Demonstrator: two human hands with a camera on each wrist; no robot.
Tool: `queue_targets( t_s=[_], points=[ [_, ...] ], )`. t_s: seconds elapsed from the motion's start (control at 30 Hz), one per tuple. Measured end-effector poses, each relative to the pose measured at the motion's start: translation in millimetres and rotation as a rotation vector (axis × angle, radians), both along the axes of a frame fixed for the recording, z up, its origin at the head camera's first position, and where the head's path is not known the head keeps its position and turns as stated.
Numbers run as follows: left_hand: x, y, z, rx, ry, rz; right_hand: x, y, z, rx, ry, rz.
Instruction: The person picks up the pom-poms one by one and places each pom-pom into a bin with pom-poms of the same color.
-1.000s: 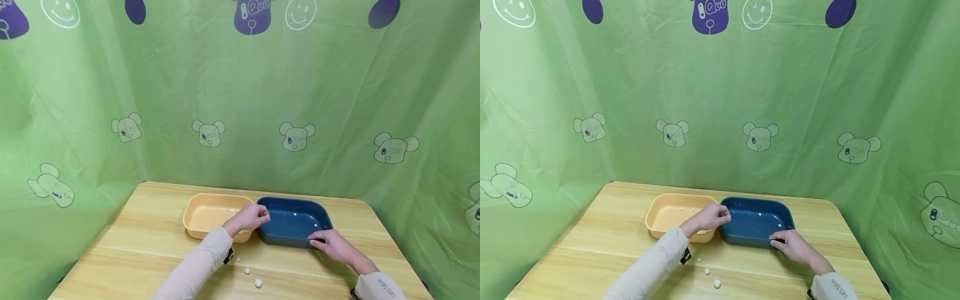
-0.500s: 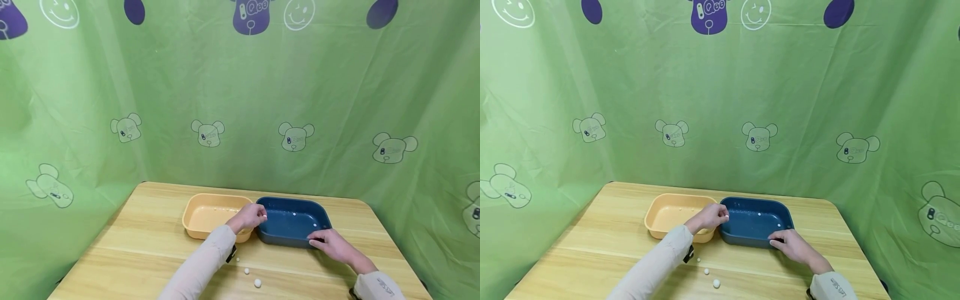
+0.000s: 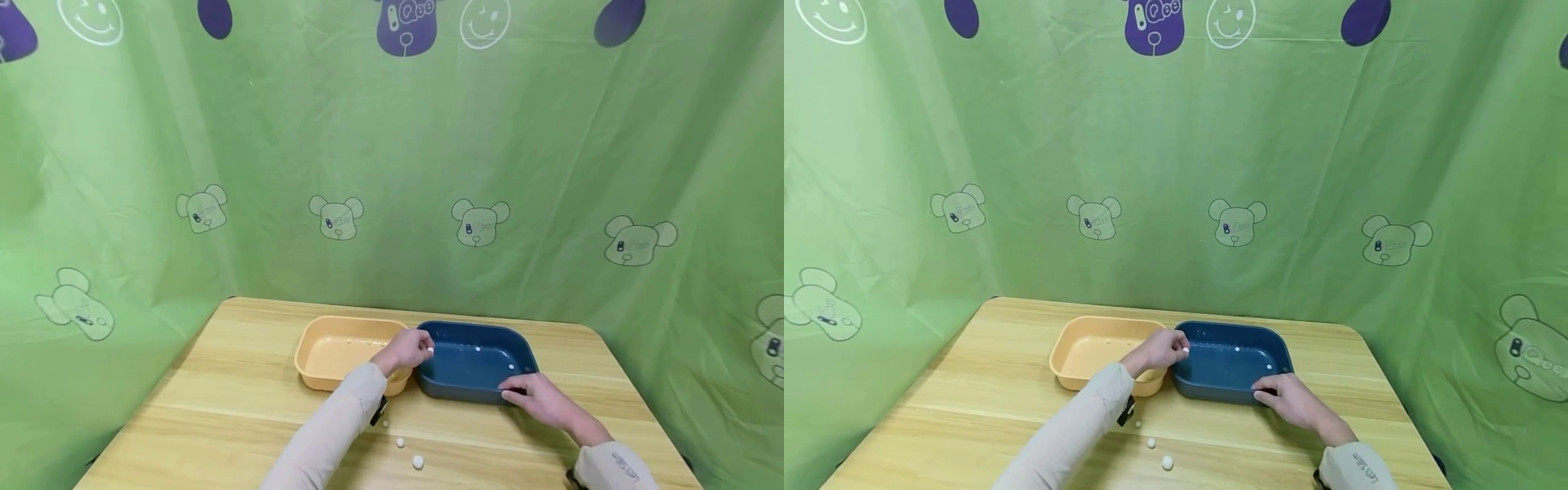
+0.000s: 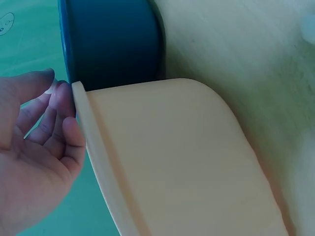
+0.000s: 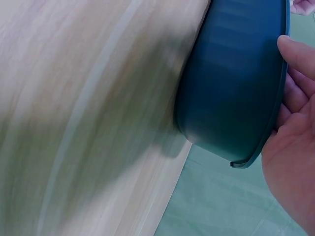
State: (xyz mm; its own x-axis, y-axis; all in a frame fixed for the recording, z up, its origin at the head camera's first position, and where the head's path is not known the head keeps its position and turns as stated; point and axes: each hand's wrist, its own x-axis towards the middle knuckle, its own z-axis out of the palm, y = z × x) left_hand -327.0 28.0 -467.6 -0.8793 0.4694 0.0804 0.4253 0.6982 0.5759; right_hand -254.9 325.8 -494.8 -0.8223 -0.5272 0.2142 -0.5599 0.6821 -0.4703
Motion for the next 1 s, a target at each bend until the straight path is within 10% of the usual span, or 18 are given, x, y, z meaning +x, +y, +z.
queue_targets(
  t_s=[0.73, 1.0],
  points=[
    [-6.0, -3, 0.2, 0.078, -0.052, 0.082, -1.7, -1, -1.6, 0.005, -0.017, -0.011],
    [-1.8, -12, 6.2, 0.097, -0.054, 0.011, -1.6, -1, -0.7, 0.001, -0.021, -0.007]
  ],
)
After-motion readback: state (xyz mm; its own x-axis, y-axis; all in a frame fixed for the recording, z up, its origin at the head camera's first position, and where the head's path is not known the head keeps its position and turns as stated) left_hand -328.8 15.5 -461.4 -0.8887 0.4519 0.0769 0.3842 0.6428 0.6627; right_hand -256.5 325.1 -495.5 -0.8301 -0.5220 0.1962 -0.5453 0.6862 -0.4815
